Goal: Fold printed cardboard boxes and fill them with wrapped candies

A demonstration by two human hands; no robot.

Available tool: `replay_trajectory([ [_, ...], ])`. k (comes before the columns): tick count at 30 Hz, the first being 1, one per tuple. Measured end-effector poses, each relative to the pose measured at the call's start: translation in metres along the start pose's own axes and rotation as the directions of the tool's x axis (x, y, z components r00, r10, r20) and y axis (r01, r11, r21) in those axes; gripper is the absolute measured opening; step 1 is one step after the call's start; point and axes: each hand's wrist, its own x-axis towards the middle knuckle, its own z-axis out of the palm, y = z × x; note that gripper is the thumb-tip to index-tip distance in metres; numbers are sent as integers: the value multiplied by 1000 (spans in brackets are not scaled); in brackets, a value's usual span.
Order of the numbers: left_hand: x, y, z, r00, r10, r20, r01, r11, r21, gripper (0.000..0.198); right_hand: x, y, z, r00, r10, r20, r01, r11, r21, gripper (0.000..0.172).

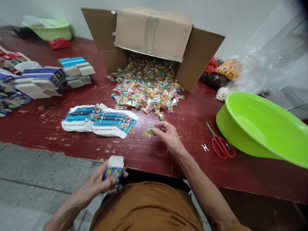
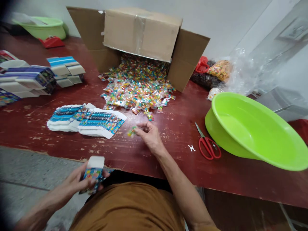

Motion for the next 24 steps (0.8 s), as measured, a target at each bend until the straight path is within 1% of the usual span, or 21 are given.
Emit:
replay_trajectory([
  [2,8,16,22,997,82,5,-82,995,-50,44,-20,-9,21,996,-14,83,2,991,136,36],
  [4,14,28,39,990,138,10,-137,988,-71,46,-34,-15,37,994,-40,100,25,988,152,32],
  [6,16,34,53,984,179,4,-177,980,-92,48,-42,-17,47,993,-84,87,74,991,113,27],
  [9,16,39,66,972,234,-26,-235,968,-87,45,-46,-15,51,986,-149,81,149,989,1,16],
  [11,16,40,71,965,259,-29,-260,963,-71,44,-47,-14,49,969,-218,112,227,971,-76,9],
  [13,18,41,72,966,258,-15,-259,961,-103,46,-48,-14,45,945,-276,174,296,950,-98,9],
  [14,19,42,72,970,244,-11,-243,959,-147,47,-49,-14,43,940,-279,197,298,951,-78,12],
  [15,20,43,71,975,221,-9,-218,954,-206,46,-49,-15,41,944,-261,200,274,961,-40,15],
  [16,21,44,71,981,194,-13,-190,943,-272,47,-49,-14,39,959,-218,181,219,976,15,18],
  [18,22,46,69,990,140,-26,-139,913,-383,51,-47,-13,36,987,-85,139,67,989,134,18],
  [19,23,46,69,993,116,-30,-118,903,-413,54,-46,-12,34,988,-12,155,-16,984,180,21],
  [20,24,46,69,994,100,-34,-105,897,-429,55,-45,-11,32,977,56,207,-101,972,213,28],
  [21,26,46,69,995,96,-34,-101,895,-434,55,-44,-9,32,954,108,280,-177,956,234,36],
  [22,27,45,70,994,107,-34,-111,897,-428,53,-44,-7,32,924,139,357,-237,940,247,41],
  [24,30,42,72,984,169,-49,-175,908,-381,50,-43,-2,33,861,149,486,-305,916,260,47],
])
